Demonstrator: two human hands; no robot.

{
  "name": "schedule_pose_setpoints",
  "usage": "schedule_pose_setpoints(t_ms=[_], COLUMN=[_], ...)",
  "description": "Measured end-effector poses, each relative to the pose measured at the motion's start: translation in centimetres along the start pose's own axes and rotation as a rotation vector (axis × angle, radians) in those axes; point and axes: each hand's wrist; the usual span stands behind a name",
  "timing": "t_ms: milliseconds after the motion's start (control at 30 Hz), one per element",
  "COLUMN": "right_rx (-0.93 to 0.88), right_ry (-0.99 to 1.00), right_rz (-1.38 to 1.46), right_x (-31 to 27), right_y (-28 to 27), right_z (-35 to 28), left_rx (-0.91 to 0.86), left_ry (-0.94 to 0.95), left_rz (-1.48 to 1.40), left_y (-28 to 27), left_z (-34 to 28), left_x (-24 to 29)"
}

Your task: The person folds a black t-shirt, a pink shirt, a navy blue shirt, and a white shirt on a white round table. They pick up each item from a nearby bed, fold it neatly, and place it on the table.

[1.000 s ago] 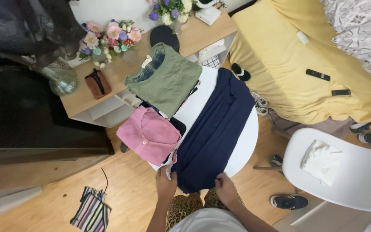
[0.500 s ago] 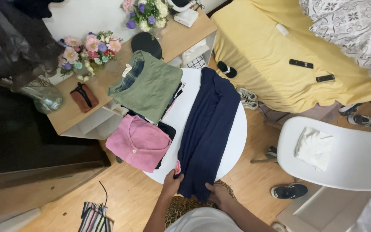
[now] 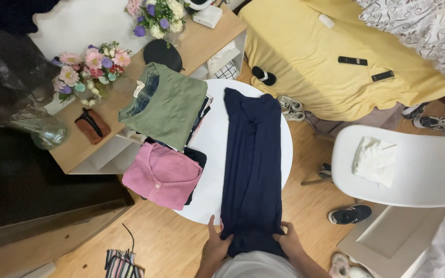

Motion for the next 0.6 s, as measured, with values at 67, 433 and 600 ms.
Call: schedule_pose_setpoints(t_ms=[67, 433, 600], right_rx=[-0.005, -0.208, -0.223], right_ry=[-0.115, -0.097, -0.109], right_rz=[-0.086, 0.017, 0.263], right_x=[-2.0, -13.3, -23.8], right_y=[0.5, -0.3, 1.1], right_z=[-2.6, 0.1, 2.0], left_rx=[-0.018, 0.007, -0.043], left_ry=[0.120, 0.304, 0.154], left_rz=[-0.017, -0.222, -0.488], left_y=[0.0, 1.2, 2.1], left_z=[3.3, 10.5, 10.6], left_x=[-3.4, 3.1, 15.3])
Point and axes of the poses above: each hand's wrist, its own z-axis towards the middle knuckle, its own y-axis out of the palm, x = y × z
